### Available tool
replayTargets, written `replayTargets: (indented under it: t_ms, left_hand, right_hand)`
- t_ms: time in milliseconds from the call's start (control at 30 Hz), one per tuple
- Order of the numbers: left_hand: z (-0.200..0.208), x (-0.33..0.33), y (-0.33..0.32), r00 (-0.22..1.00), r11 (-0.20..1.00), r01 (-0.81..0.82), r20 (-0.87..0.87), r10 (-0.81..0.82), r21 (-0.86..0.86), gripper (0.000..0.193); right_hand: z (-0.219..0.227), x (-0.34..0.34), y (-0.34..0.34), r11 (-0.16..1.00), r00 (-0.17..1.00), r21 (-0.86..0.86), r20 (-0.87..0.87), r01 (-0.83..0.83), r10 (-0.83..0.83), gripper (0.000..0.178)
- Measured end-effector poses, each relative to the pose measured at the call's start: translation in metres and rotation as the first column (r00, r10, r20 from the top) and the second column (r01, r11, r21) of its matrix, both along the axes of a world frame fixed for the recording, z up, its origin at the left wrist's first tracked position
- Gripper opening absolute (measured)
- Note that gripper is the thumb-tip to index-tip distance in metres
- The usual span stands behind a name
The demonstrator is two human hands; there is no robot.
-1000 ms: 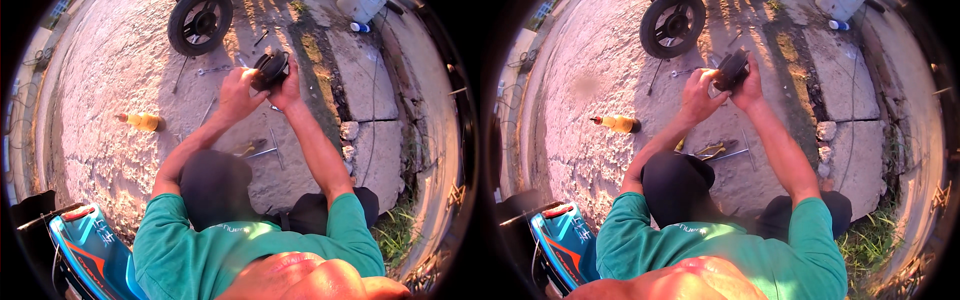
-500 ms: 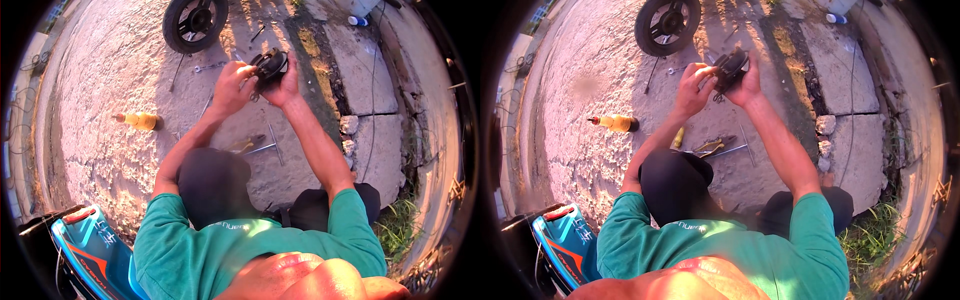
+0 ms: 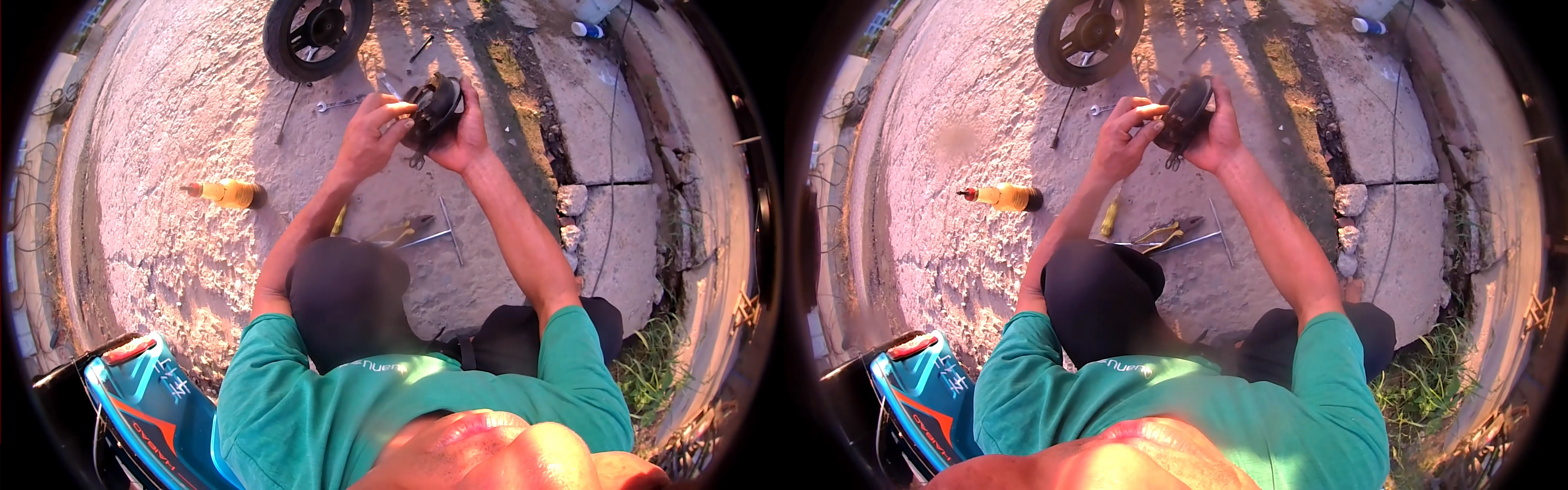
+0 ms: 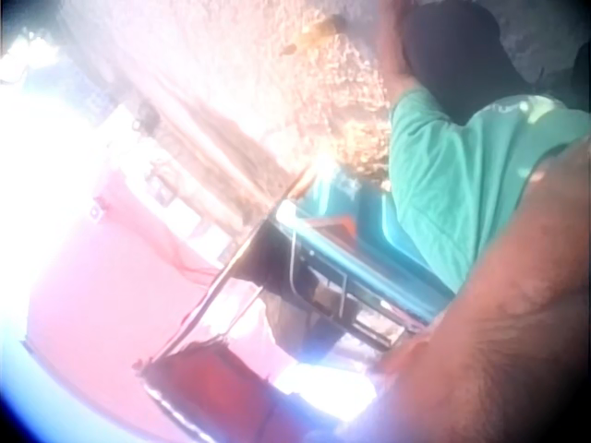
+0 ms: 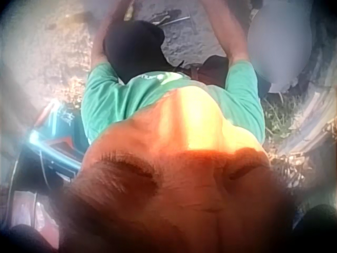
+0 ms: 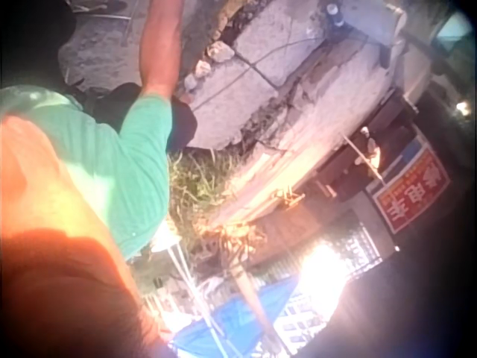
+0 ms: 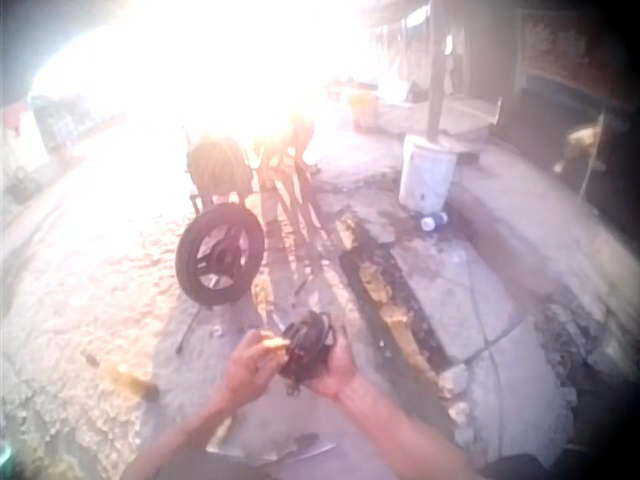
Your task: The person cleans and assembles parts of a wheel brake assembly, using pliers and a screwdriver to adjust components and then placing the assembly back onto the wheel.
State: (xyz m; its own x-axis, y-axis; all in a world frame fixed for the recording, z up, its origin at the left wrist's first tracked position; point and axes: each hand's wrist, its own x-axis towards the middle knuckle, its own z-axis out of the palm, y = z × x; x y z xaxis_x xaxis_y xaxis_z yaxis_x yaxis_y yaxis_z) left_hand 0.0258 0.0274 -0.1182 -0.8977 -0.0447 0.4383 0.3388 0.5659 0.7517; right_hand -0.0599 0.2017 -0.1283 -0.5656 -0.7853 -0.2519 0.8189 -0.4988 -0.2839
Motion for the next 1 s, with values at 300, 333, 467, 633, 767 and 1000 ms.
replayTargets:
  t_ms: [300,333,467,633,767,1000]
  left_hand:
    - [0.002,-0.001,0.001,0.998,0.995,0.046,-0.028,-0.049,-0.088,0.023]
    - [0.001,-0.001,0.001,0.998,0.995,0.047,-0.026,-0.050,-0.087,0.023]
    - [-0.001,-0.001,0.002,0.999,0.996,0.036,-0.028,-0.038,-0.086,0.024]
    - [-0.012,0.003,0.002,0.999,1.000,-0.002,0.054,0.001,0.026,0.025]
    - [-0.019,-0.002,0.009,0.970,0.961,-0.038,0.242,-0.030,0.275,0.031]
    - [-0.033,-0.001,0.017,0.884,0.887,0.030,0.403,-0.238,0.460,0.061]
  right_hand:
    - [0.001,0.001,0.001,1.000,0.999,0.008,-0.020,0.030,-0.029,0.075]
    - [0.001,0.001,0.001,1.000,0.999,0.007,-0.020,0.027,-0.026,0.075]
    - [0.001,0.001,0.001,1.000,1.000,0.015,-0.004,0.021,-0.021,0.075]
    - [-0.004,-0.001,-0.004,0.996,1.000,0.093,0.024,0.013,-0.015,0.069]
    - [-0.027,-0.017,0.000,0.979,0.997,0.201,-0.069,0.043,-0.030,0.065]
    - [-0.032,-0.007,-0.003,0.949,0.994,0.301,-0.086,0.091,-0.068,0.054]
